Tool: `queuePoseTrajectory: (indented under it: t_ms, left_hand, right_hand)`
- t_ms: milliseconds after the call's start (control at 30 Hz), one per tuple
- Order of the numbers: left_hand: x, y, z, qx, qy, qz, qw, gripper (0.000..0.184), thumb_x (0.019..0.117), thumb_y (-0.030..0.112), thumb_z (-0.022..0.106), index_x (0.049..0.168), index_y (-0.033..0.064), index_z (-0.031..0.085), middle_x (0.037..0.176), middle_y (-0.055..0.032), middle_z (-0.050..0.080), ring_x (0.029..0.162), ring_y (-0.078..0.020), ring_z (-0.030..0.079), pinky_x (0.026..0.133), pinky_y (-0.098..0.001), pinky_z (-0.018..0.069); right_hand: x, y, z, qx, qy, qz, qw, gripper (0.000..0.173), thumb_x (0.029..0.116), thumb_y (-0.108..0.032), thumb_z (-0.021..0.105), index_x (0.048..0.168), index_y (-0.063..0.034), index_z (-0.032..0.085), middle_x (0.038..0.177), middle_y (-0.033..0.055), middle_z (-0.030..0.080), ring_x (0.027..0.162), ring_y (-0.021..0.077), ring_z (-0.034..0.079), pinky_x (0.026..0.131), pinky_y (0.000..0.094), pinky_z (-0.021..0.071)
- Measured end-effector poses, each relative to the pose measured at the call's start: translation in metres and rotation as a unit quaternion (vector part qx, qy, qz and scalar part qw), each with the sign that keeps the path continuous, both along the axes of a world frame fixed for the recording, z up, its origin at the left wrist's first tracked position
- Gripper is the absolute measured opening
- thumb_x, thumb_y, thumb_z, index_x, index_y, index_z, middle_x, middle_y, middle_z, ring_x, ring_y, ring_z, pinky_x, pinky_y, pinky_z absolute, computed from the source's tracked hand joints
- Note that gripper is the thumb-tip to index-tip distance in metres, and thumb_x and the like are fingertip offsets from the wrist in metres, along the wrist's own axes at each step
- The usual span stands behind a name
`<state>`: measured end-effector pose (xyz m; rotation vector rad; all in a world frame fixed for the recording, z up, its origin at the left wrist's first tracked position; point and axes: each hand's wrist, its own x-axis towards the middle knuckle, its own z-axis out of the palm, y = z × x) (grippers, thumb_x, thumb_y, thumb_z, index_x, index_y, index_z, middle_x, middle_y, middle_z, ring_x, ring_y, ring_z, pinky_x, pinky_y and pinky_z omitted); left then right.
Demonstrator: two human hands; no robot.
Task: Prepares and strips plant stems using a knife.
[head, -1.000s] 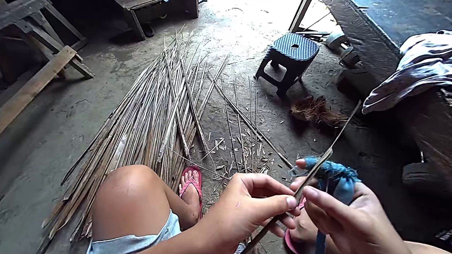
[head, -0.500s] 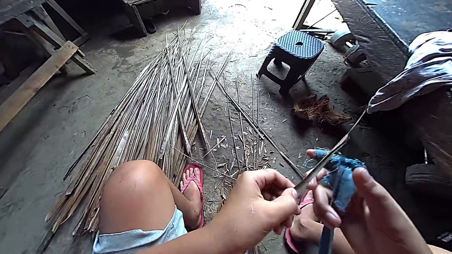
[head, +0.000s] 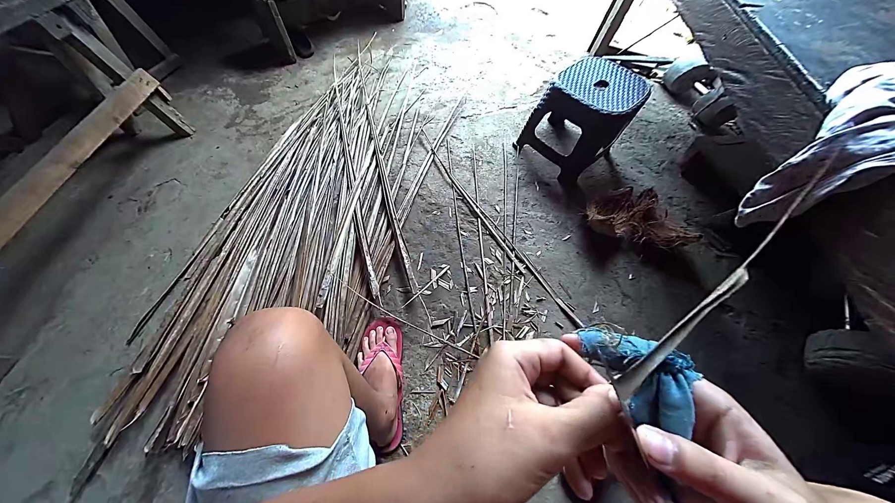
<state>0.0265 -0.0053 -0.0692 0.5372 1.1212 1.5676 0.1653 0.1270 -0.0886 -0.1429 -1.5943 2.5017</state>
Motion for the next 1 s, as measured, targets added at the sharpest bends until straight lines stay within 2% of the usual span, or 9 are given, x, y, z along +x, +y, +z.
queuePoseTrajectory:
  t_ms: [133, 233, 300, 400, 533, 700, 1000]
  left_hand:
    - [0.000, -0.002, 0.002, 0.005, -0.005, -0.004, 1.000, 0.014, 0.0960, -0.005, 0.056, 0.090, 0.0067, 0.061, 0.070, 0.0091, 0.062, 0.055, 0.0046, 0.058, 0.051, -0.0121, 0.0505]
    - [-0.003, -0.004, 0.004, 0.007, -0.034, -0.018, 0.999, 0.017, 0.0980, -0.005, 0.054, 0.089, 0.0073, 0.061, 0.070, 0.0084, 0.063, 0.056, 0.0049, 0.059, 0.052, -0.0114, 0.0512]
    - [-0.004, -0.005, 0.005, 0.001, -0.052, -0.028, 0.998, 0.019, 0.0986, -0.005, 0.053, 0.088, 0.0072, 0.062, 0.070, 0.0079, 0.064, 0.056, 0.0052, 0.059, 0.052, -0.0108, 0.0509]
    - [-0.007, -0.005, 0.006, -0.016, -0.075, -0.032, 0.997, 0.020, 0.0998, -0.005, 0.052, 0.088, 0.0067, 0.062, 0.069, 0.0071, 0.065, 0.055, 0.0052, 0.059, 0.051, -0.0103, 0.0504]
    - [-0.008, -0.007, 0.007, -0.015, -0.031, -0.031, 0.999, 0.016, 0.0992, -0.005, 0.053, 0.091, 0.0070, 0.059, 0.072, 0.0076, 0.065, 0.057, 0.0051, 0.060, 0.052, -0.0111, 0.0514]
    - [-0.009, -0.008, 0.006, -0.011, -0.001, -0.026, 1.000, 0.014, 0.0984, -0.004, 0.055, 0.092, 0.0067, 0.061, 0.073, 0.0080, 0.066, 0.057, 0.0053, 0.060, 0.052, -0.0112, 0.0513]
    - [-0.005, -0.010, 0.006, -0.006, 0.071, -0.013, 0.997, 0.012, 0.0969, -0.003, 0.056, 0.092, 0.0074, 0.061, 0.074, 0.0092, 0.064, 0.057, 0.0056, 0.059, 0.051, -0.0115, 0.0505]
  right_hand:
    - [-0.001, -0.001, 0.000, 0.009, 0.004, -0.005, 1.000, 0.012, 0.1003, -0.020, 0.064, 0.112, -0.0210, 0.067, 0.090, -0.0095, 0.073, 0.069, -0.0047, 0.064, 0.059, 0.0129, 0.0526]
    - [-0.002, 0.003, -0.003, 0.017, 0.000, -0.012, 1.000, 0.037, 0.0999, -0.019, 0.064, 0.137, -0.0163, 0.058, 0.095, -0.0093, 0.073, 0.069, -0.0050, 0.063, 0.059, 0.0125, 0.0529]
    - [-0.003, 0.005, -0.005, 0.027, -0.001, -0.015, 1.000, 0.043, 0.0993, -0.019, 0.064, 0.141, -0.0153, 0.055, 0.096, -0.0093, 0.073, 0.070, -0.0046, 0.064, 0.058, 0.0125, 0.0531]
    - [-0.004, 0.004, -0.006, 0.050, -0.002, -0.043, 0.998, 0.039, 0.0991, -0.018, 0.065, 0.137, -0.0167, 0.058, 0.095, -0.0102, 0.074, 0.070, -0.0048, 0.064, 0.060, 0.0128, 0.0538]
    - [-0.006, 0.010, -0.006, 0.088, -0.009, -0.113, 0.990, 0.039, 0.0982, -0.018, 0.065, 0.136, -0.0144, 0.058, 0.090, -0.0115, 0.072, 0.063, -0.0045, 0.061, 0.054, 0.0131, 0.0521]
    - [-0.005, 0.016, -0.005, 0.082, 0.000, -0.119, 0.990, 0.029, 0.0984, -0.020, 0.065, 0.127, -0.0187, 0.068, 0.084, -0.0096, 0.072, 0.063, -0.0039, 0.062, 0.055, 0.0124, 0.0513]
    - [-0.006, 0.016, -0.003, 0.078, -0.026, -0.166, 0.983, 0.023, 0.0967, -0.017, 0.065, 0.119, -0.0144, 0.069, 0.077, -0.0097, 0.069, 0.058, -0.0028, 0.060, 0.052, 0.0136, 0.0505]
